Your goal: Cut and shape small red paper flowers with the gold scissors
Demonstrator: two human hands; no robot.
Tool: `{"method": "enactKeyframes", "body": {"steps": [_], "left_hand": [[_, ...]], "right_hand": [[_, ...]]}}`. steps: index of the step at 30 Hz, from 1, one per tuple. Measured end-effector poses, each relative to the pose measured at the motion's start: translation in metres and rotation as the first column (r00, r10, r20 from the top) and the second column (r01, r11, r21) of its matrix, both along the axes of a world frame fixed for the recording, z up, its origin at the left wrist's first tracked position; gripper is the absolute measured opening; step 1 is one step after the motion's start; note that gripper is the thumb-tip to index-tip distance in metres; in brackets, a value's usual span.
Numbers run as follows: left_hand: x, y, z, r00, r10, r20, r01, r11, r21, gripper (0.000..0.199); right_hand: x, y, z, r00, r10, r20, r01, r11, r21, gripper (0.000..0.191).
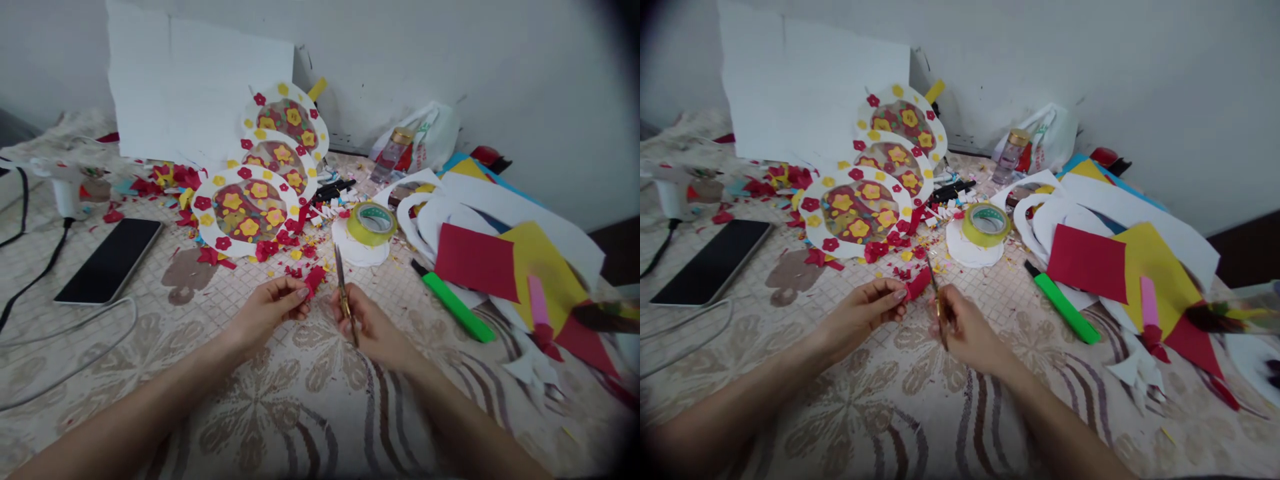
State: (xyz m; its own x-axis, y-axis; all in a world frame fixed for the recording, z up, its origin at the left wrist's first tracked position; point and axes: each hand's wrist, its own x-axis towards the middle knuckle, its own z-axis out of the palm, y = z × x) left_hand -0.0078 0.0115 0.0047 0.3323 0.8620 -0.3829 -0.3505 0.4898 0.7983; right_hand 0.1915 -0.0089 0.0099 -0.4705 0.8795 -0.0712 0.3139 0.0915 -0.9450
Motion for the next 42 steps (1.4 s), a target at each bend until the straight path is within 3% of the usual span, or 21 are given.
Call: {"method": "enactKeyframes", "body": {"steps": [3,12,30,42], "left_hand": [[-0.001,0.002,0.001,1.0,0.025,0.012,-0.025,1.0,-0.009,0.018],[-0.004,0.003,0.001,0.997,0.054,0.059,-0.052,0.998,-0.041,0.014],[-0.002,0.003,0.005,0.992,0.1,0.073,-0.095,0.993,-0.069,0.015],[-0.003,0.003,0.005,0.993,0.1,0.069,-0.096,0.994,-0.055,0.015]], "right_hand": [[-0.009,-0.01,-0.001,0.997,0.073,-0.002,-0.073,0.997,-0.038,0.03],[-0.014,-0.012,-0.01,0.996,0.039,0.08,-0.031,0.995,-0.1,0.047],[-0.019,-0.015,-0.006,1.0,0.014,0.013,-0.01,0.968,-0.251,0.049],[-0.021,-0.016,-0.004,0.999,-0.012,0.034,0.021,0.961,-0.277,0.052]]}}
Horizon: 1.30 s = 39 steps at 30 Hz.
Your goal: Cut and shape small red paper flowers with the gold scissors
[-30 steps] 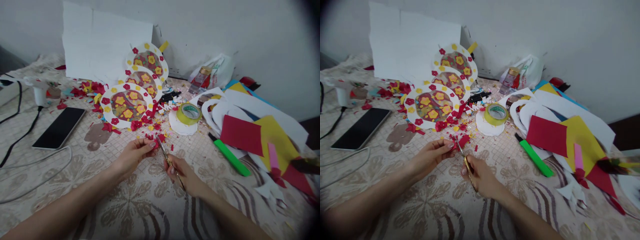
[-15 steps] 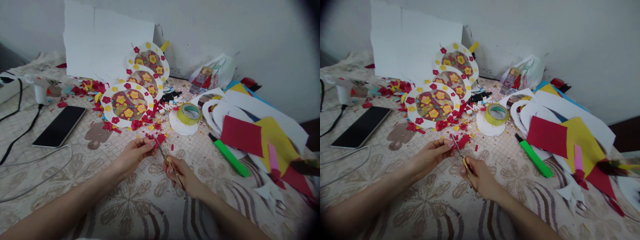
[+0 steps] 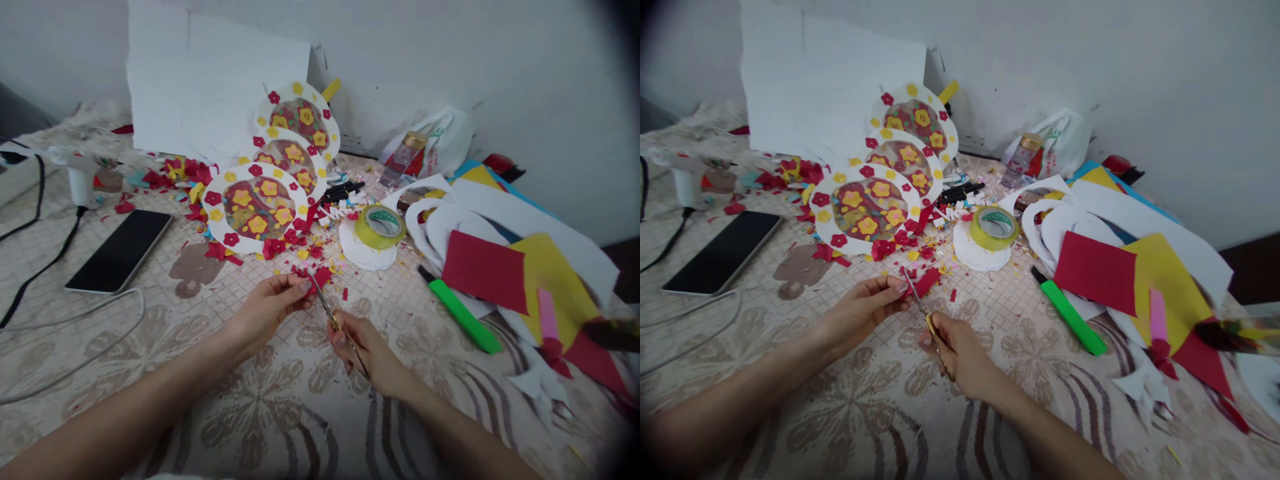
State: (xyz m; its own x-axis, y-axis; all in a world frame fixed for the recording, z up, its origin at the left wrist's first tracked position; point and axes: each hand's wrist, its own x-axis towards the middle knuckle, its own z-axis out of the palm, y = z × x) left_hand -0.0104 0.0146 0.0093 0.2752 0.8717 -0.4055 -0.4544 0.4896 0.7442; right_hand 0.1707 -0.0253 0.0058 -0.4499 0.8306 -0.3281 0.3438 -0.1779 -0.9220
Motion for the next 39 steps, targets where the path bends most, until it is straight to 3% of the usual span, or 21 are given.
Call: {"method": "enactKeyframes", "body": {"steps": [19,27,39], "left_hand": [[-0.001,0.001,-0.001,1.0,-0.017,-0.004,0.017,1.0,0.012,0.012],[-0.001,-0.001,0.002,0.998,-0.032,-0.048,0.034,0.999,0.032,0.013],[-0.003,0.0,-0.001,0.997,-0.072,0.025,0.073,0.997,-0.006,0.017]], "right_hand": [[-0.001,0.0,-0.007,0.999,-0.053,-0.001,0.053,0.998,-0.042,0.031],[0.0,0.004,-0.005,0.977,-0.147,-0.156,0.134,0.987,-0.089,0.051],[0.002,0.007,-0.003,0.975,-0.148,-0.164,0.137,0.988,-0.076,0.05]]}}
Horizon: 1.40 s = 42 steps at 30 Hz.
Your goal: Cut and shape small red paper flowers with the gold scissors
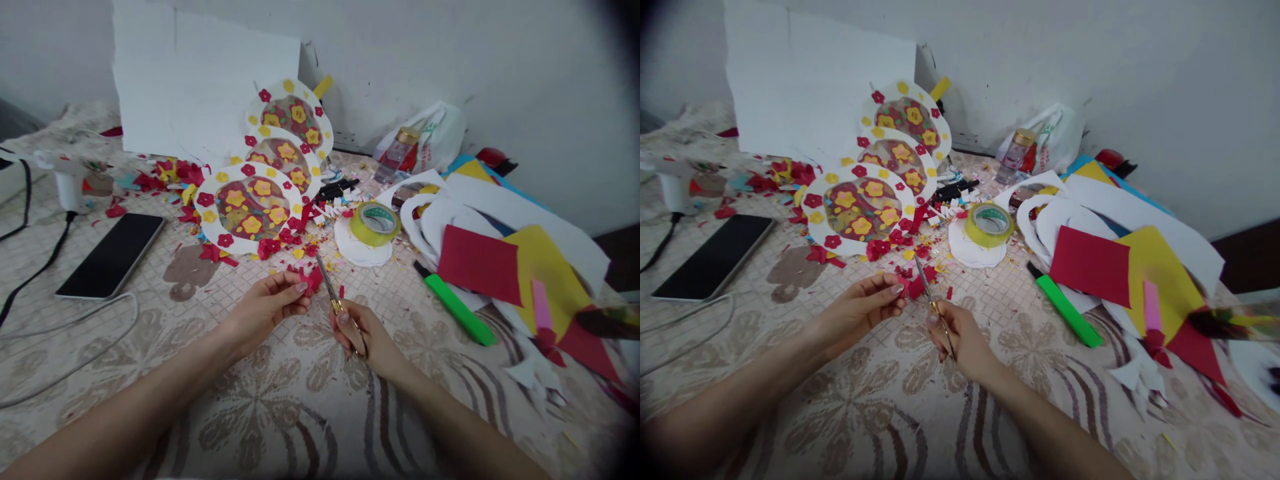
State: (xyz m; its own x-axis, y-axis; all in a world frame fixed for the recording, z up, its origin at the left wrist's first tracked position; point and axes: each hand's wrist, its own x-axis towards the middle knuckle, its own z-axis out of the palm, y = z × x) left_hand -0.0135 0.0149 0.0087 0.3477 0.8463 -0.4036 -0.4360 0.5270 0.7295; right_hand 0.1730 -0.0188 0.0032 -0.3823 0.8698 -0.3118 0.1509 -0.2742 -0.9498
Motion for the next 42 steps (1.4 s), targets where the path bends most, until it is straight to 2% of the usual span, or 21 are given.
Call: {"method": "enactKeyframes", "body": {"steps": [7,13,18,22,27,29,32,42], "left_hand": [[0.0,0.0,0.001,1.0,0.013,-0.027,-0.012,0.999,0.034,0.018],[0.0,0.001,-0.002,0.997,0.081,-0.001,-0.081,0.995,0.061,0.016],[0.001,0.001,0.0,0.994,0.112,-0.009,-0.111,0.992,0.057,0.02],[0.003,0.001,0.001,0.993,0.116,0.022,-0.117,0.992,0.041,0.019],[0.007,-0.005,-0.001,0.995,0.097,-0.008,-0.097,0.995,0.032,0.016],[0.01,-0.008,-0.002,0.996,0.078,-0.031,-0.076,0.996,0.051,0.015],[0.013,-0.012,-0.004,0.997,0.046,-0.063,-0.041,0.996,0.083,0.016],[0.015,-0.016,-0.006,0.996,-0.032,-0.082,0.042,0.992,0.119,0.015]], "right_hand": [[0.0,0.0,-0.003,0.999,0.034,-0.002,-0.034,0.999,0.018,0.05],[-0.001,-0.005,-0.003,0.993,0.093,0.074,-0.105,0.978,0.183,0.05],[-0.001,-0.008,-0.008,0.99,0.11,0.084,-0.123,0.979,0.165,0.051],[-0.005,-0.007,-0.006,0.998,0.051,0.034,-0.057,0.983,0.176,0.048],[-0.013,0.0,0.007,0.979,-0.202,0.022,0.196,0.967,0.164,0.032],[-0.014,0.002,0.009,0.966,-0.257,-0.003,0.254,0.952,0.169,0.028],[-0.014,0.003,0.007,0.964,-0.265,-0.028,0.265,0.944,0.195,0.021],[-0.012,0.002,0.002,0.982,-0.186,-0.019,0.184,0.947,0.262,0.009]]}}
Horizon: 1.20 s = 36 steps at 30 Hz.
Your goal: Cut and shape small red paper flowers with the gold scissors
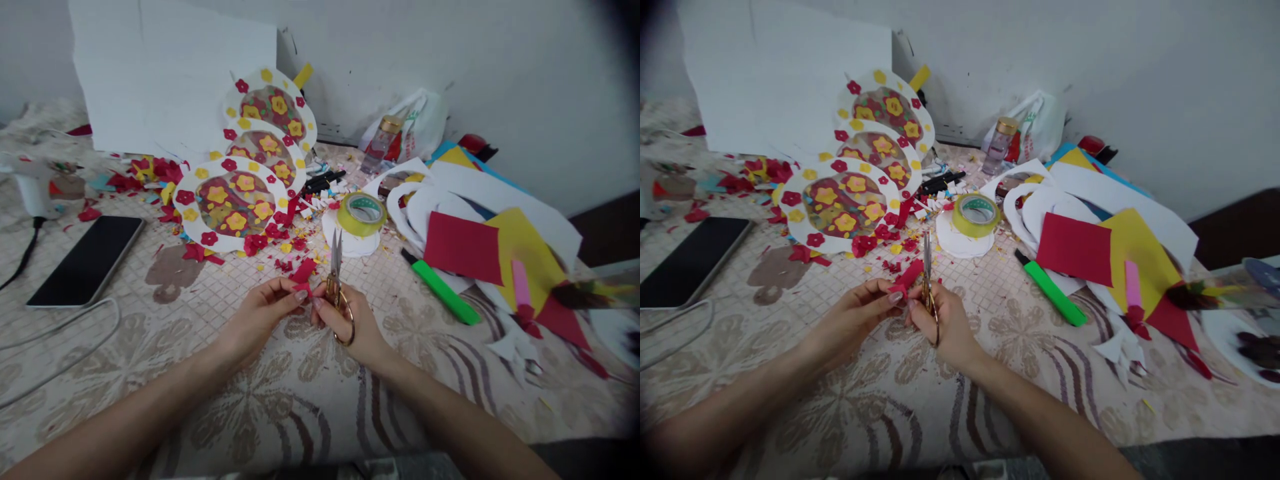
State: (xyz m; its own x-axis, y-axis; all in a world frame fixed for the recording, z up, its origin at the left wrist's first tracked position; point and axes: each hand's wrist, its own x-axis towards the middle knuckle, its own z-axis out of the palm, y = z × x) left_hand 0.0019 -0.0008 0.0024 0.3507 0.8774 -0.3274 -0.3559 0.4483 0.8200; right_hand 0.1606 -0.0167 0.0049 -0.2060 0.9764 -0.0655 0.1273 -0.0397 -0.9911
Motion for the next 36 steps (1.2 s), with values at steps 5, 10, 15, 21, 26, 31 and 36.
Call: {"method": "enactKeyframes", "body": {"steps": [5,10,15,21,26,31,36], "left_hand": [[-0.001,0.001,-0.001,0.997,-0.031,-0.071,0.033,0.999,0.022,0.014],[-0.001,0.001,-0.003,0.999,0.026,-0.019,-0.026,0.999,-0.034,0.015],[-0.002,0.003,-0.003,0.998,0.062,-0.017,-0.063,0.996,-0.055,0.016],[-0.003,0.004,-0.002,0.999,0.034,-0.031,-0.036,0.998,-0.054,0.015],[-0.002,0.002,-0.004,0.997,0.005,-0.08,-0.006,1.0,-0.011,0.014],[-0.004,0.002,-0.003,0.964,-0.047,-0.263,0.081,0.989,0.123,0.017],[-0.006,0.003,0.0,0.912,-0.092,-0.399,0.19,0.958,0.214,0.022]], "right_hand": [[0.002,-0.001,-0.001,0.999,0.036,0.011,-0.036,0.999,0.008,0.009],[0.01,0.006,0.0,0.989,0.01,0.147,-0.016,0.999,0.044,0.014],[0.044,0.032,0.0,0.591,-0.253,0.766,0.04,0.957,0.286,0.02],[0.089,0.049,0.002,0.157,-0.366,0.917,-0.008,0.928,0.371,0.026],[0.072,0.037,0.011,0.587,-0.391,0.709,-0.014,0.871,0.492,0.022],[0.026,0.015,0.014,0.94,0.09,0.328,-0.153,0.973,0.171,0.021],[0.015,0.01,0.009,0.951,0.036,0.307,-0.092,0.981,0.17,0.011]]}}
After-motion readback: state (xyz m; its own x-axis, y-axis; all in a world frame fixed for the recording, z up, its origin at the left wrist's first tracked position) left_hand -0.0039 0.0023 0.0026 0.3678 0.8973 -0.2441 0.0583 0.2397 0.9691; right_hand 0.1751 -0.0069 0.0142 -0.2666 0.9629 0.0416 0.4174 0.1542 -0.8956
